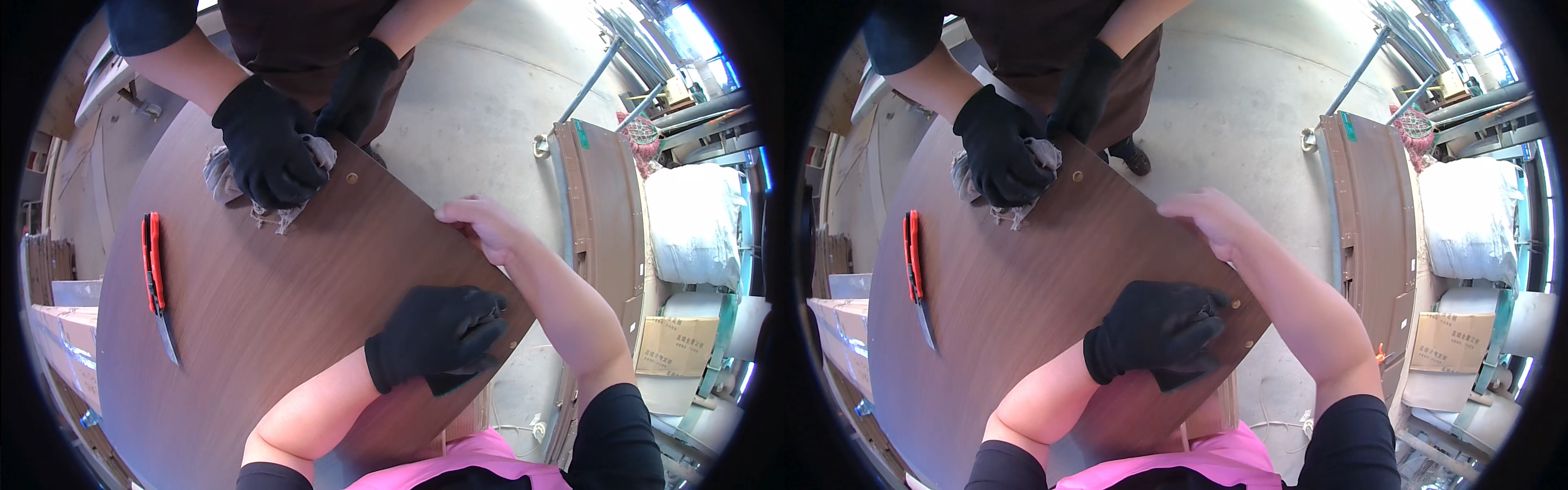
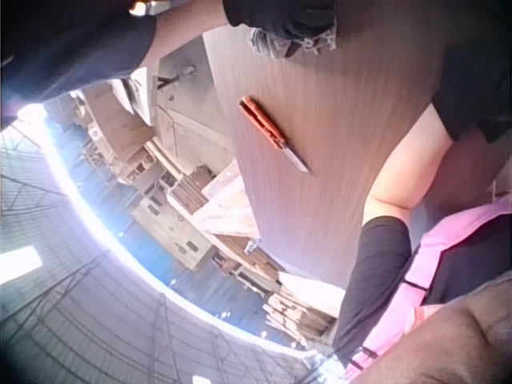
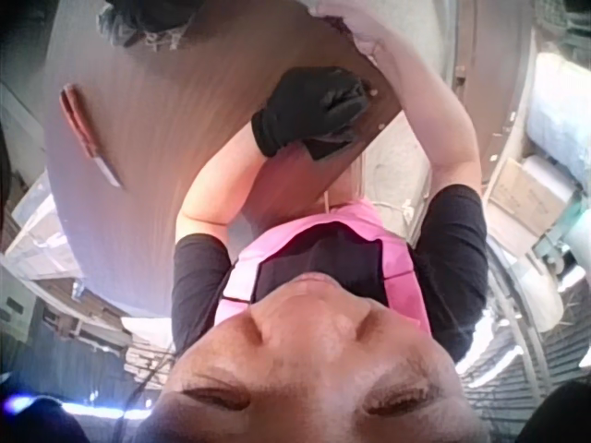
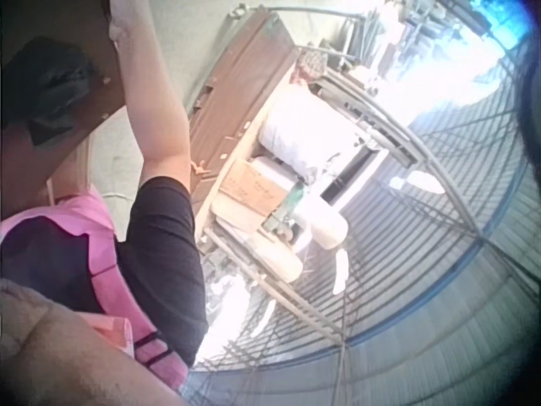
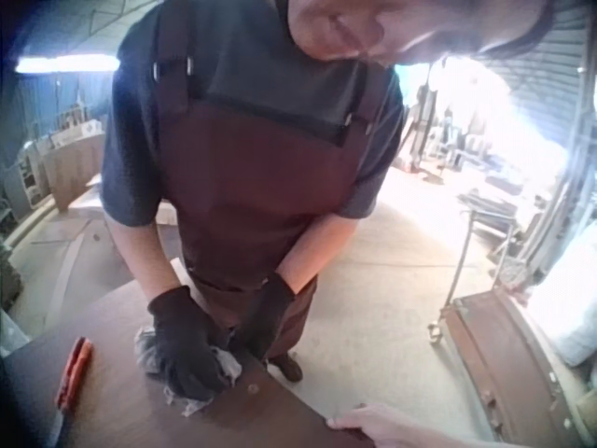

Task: The person handles large wooden panels, wipes surfaces with a cloth, uses a utility knife to trim edges, and applies tape to secure panels. They move panels between workstations and stack them with other components in a workshop setting.

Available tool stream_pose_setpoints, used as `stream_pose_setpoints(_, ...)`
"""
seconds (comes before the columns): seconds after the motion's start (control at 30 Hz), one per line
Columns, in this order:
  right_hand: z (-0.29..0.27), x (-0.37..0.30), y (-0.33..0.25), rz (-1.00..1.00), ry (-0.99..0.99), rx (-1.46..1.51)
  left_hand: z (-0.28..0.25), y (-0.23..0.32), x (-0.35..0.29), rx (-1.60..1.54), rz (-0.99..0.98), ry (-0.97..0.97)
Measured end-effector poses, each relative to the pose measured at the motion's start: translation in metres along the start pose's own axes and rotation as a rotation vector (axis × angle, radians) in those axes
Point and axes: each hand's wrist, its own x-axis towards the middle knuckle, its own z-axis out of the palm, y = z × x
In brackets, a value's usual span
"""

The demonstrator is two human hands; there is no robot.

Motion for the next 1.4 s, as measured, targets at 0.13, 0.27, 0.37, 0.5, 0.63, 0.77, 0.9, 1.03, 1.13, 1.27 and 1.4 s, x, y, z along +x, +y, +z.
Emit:
stream_pose_setpoints(0.13, 0.003, -0.011, -0.005, -0.064, -0.027, 0.012, 0.001, -0.001, 0.0, 0.013, 0.014, -0.009)
stream_pose_setpoints(0.27, 0.018, -0.01, -0.016, -0.14, -0.195, 0.149, -0.001, 0.002, -0.001, -0.053, -0.127, -0.052)
stream_pose_setpoints(0.37, 0.026, 0.02, -0.026, -0.069, -0.552, 0.536, -0.003, 0.002, 0.0, -0.035, -0.112, -0.045)
stream_pose_setpoints(0.5, 0.004, 0.024, -0.005, -0.139, -0.5, 0.492, -0.004, 0.001, 0.0, -0.064, -0.134, -0.056)
stream_pose_setpoints(0.63, -0.021, 0.013, -0.002, -0.097, -0.639, 0.659, 0.0, 0.001, -0.003, -0.049, -0.114, -0.078)
stream_pose_setpoints(0.77, -0.027, 0.007, -0.025, -0.393, -0.639, 0.917, 0.002, 0.001, -0.001, -0.06, -0.201, -0.098)
stream_pose_setpoints(0.9, -0.033, 0.0, -0.028, -0.418, -0.552, 0.929, -0.002, 0.001, 0.001, -0.014, -0.105, -0.08)
stream_pose_setpoints(1.03, -0.046, 0.004, -0.007, -0.379, -0.411, 0.8, -0.004, 0.002, 0.001, -0.046, -0.121, -0.114)
stream_pose_setpoints(1.13, -0.054, 0.002, 0.015, -0.253, 0.052, 0.414, -0.002, 0.005, 0.001, -0.106, -0.257, -0.126)
stream_pose_setpoints(1.27, -0.055, -0.012, 0.033, -0.1, 0.191, 0.127, 0.0, 0.006, 0.001, -0.121, -0.274, -0.162)
stream_pose_setpoints(1.4, -0.043, -0.014, 0.032, -0.171, 0.276, 0.048, -0.001, 0.009, 0.002, -0.151, -0.353, -0.179)
